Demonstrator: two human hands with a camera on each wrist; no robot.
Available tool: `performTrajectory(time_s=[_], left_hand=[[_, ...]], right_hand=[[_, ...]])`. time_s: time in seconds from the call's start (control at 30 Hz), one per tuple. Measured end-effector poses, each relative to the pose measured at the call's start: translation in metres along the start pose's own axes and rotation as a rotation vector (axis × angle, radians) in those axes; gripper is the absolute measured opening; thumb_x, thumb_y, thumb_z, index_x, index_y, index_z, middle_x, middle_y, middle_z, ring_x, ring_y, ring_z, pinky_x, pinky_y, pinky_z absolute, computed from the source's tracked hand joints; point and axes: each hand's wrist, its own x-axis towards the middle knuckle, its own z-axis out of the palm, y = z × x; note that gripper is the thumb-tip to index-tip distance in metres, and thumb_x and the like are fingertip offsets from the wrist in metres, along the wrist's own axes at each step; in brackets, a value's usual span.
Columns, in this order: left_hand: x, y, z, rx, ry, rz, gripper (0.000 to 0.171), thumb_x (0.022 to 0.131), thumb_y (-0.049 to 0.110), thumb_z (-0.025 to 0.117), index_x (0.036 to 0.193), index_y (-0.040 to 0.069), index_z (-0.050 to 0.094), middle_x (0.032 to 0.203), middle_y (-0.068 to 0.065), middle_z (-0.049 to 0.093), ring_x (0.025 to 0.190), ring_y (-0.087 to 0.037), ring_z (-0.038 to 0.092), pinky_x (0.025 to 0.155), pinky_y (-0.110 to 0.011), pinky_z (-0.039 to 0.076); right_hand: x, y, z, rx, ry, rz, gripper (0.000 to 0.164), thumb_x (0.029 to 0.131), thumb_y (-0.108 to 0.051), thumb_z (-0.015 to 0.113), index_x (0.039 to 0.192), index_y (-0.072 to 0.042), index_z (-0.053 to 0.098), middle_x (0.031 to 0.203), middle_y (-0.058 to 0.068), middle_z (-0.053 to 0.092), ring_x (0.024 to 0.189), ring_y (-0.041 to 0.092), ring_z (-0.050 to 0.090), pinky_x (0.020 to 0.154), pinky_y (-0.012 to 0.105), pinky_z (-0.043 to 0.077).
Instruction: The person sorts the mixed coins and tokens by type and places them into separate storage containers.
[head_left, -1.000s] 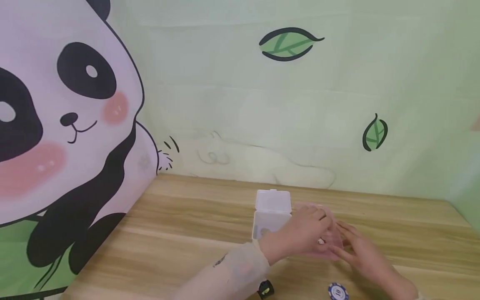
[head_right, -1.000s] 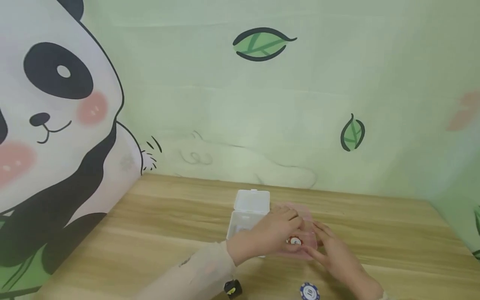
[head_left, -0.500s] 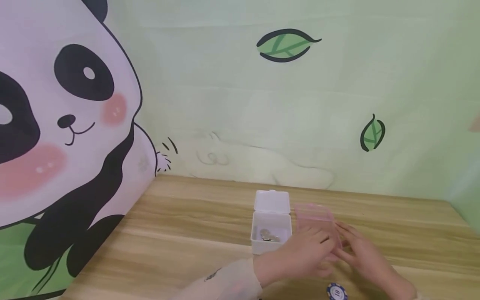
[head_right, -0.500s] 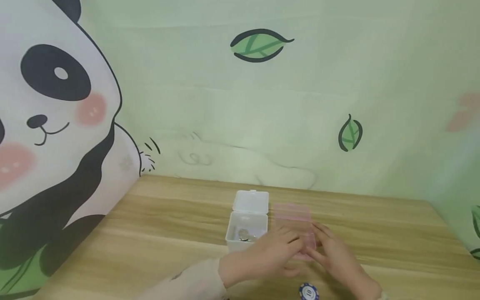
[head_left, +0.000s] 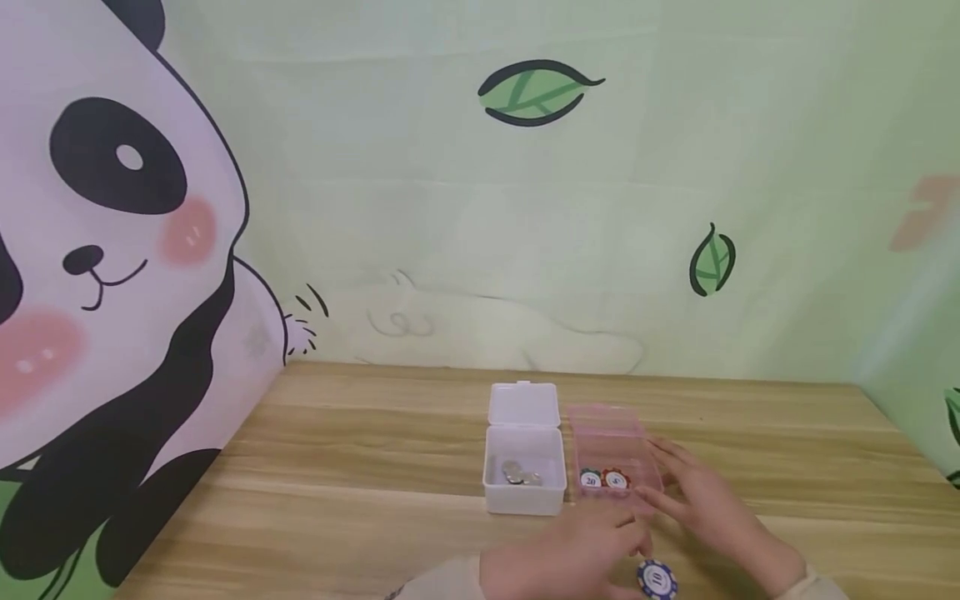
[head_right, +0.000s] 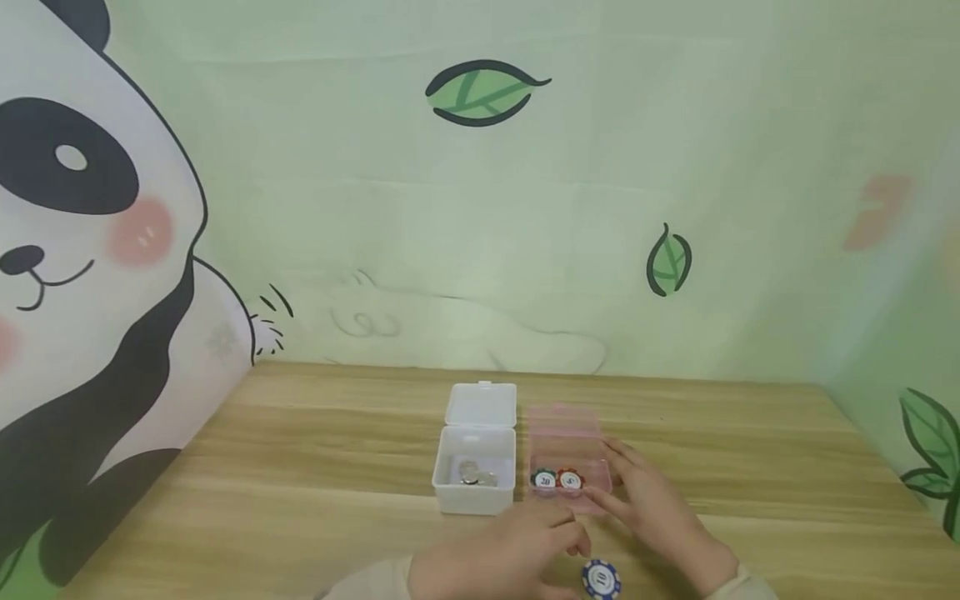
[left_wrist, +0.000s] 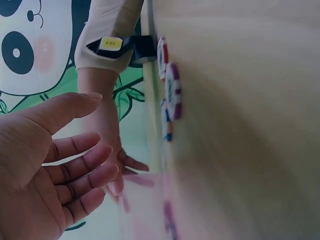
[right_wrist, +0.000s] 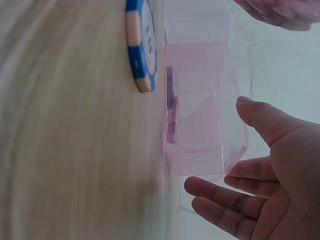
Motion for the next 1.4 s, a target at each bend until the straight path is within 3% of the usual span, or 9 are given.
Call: performTrajectory(time_s=[0.1, 0.23, 0.43, 1.03, 1.4], left_hand=[[-0.001, 0.003, 0.005, -0.002, -0.032, -0.003, 0.035, 0.083, 0.049, 0.069, 0.107, 0.025, 0.063, 0.104, 0.016, 0.065, 0.1, 0.002, 0.057, 0.091, -0.011, 0.042], [0.001, 0.007, 0.011, 0.037, -0.06, -0.011, 0.029, 0.083, 0.042, 0.071, 0.107, 0.028, 0.064, 0.099, 0.017, 0.063, 0.088, 0.004, 0.056, 0.078, -0.008, 0.041], [0.004, 0.012, 0.02, 0.055, -0.107, 0.0, 0.017, 0.089, 0.032, 0.062, 0.105, 0.028, 0.065, 0.093, 0.015, 0.063, 0.078, 0.004, 0.053, 0.066, -0.008, 0.033], [0.007, 0.011, 0.036, -0.032, -0.169, -0.029, 0.018, 0.087, 0.04, 0.066, 0.101, 0.029, 0.069, 0.095, 0.016, 0.063, 0.084, 0.005, 0.051, 0.072, -0.008, 0.033], [0.008, 0.01, 0.043, -0.023, -0.16, -0.016, 0.016, 0.086, 0.039, 0.066, 0.098, 0.03, 0.07, 0.092, 0.017, 0.061, 0.083, 0.005, 0.049, 0.071, -0.007, 0.031]], right_hand=[[0.0, 0.0, -0.001, -0.01, 0.002, -0.002, 0.063, 0.089, -0.034, 0.067, 0.135, 0.006, 0.049, 0.14, 0.025, 0.048, 0.086, 0.019, 0.069, 0.078, 0.042, 0.057], [0.0, -0.002, -0.002, -0.006, 0.001, 0.002, 0.064, 0.088, -0.034, 0.067, 0.134, 0.006, 0.049, 0.14, 0.025, 0.048, 0.087, 0.019, 0.069, 0.078, 0.042, 0.057], [0.0, -0.002, -0.003, -0.01, -0.006, 0.017, 0.064, 0.089, -0.034, 0.067, 0.134, 0.007, 0.048, 0.14, 0.026, 0.048, 0.088, 0.02, 0.068, 0.081, 0.044, 0.056], [0.001, 0.001, -0.003, -0.02, -0.021, 0.039, 0.068, 0.089, -0.04, 0.064, 0.136, 0.006, 0.047, 0.143, 0.026, 0.045, 0.089, 0.02, 0.068, 0.086, 0.046, 0.055], [0.001, 0.002, -0.002, -0.02, -0.01, 0.043, 0.066, 0.089, -0.037, 0.066, 0.136, 0.006, 0.047, 0.142, 0.026, 0.046, 0.09, 0.021, 0.068, 0.089, 0.048, 0.053]])
